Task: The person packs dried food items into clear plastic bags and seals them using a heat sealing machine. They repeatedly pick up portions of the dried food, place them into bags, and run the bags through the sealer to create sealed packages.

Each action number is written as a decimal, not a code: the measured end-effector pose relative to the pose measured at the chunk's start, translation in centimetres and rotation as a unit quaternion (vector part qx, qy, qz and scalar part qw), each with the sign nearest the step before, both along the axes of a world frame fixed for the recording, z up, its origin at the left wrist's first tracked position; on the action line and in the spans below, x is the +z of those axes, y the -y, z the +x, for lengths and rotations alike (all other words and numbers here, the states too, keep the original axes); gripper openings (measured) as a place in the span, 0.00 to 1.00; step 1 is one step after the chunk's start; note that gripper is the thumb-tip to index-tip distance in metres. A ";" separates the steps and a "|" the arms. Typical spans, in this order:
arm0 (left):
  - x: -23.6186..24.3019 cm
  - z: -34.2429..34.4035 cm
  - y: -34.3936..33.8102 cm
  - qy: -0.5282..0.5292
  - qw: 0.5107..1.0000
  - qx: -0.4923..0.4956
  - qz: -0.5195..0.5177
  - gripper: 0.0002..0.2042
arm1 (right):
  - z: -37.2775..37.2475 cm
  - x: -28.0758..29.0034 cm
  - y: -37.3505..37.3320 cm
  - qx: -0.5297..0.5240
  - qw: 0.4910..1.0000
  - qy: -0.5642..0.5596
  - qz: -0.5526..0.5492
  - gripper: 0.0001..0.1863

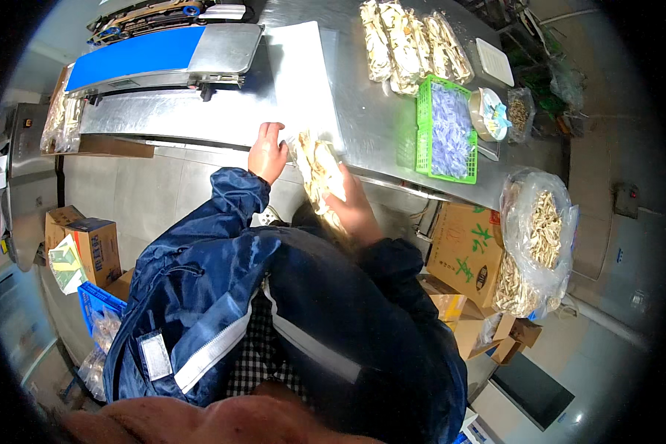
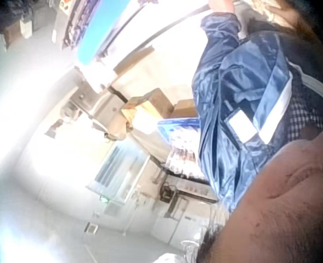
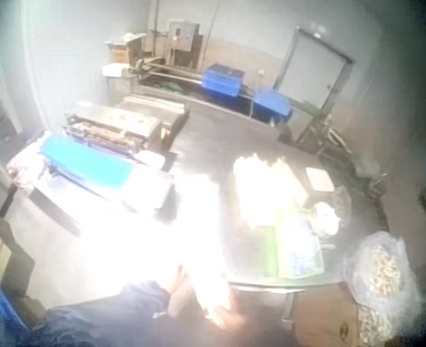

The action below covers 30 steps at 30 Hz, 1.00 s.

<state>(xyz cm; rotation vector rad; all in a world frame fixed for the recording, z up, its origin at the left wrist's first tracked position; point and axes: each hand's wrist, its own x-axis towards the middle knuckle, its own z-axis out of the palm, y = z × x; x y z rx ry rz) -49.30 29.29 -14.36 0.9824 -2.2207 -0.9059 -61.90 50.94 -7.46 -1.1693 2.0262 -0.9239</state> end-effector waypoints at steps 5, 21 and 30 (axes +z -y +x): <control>-0.4 -1.3 -0.4 0.011 1.000 0.018 -0.007 0.16 | -2.1 1.3 0.6 -0.023 0.909 0.417 0.021 0.36; -0.9 -7.3 -2.6 0.065 0.998 -0.015 -0.016 0.08 | -5.6 -0.2 -0.1 0.023 0.980 -0.144 0.133 0.39; -2.1 -9.0 -4.8 0.084 0.996 -0.014 -0.009 0.12 | -9.0 -4.5 -0.3 0.040 0.994 0.004 0.105 0.41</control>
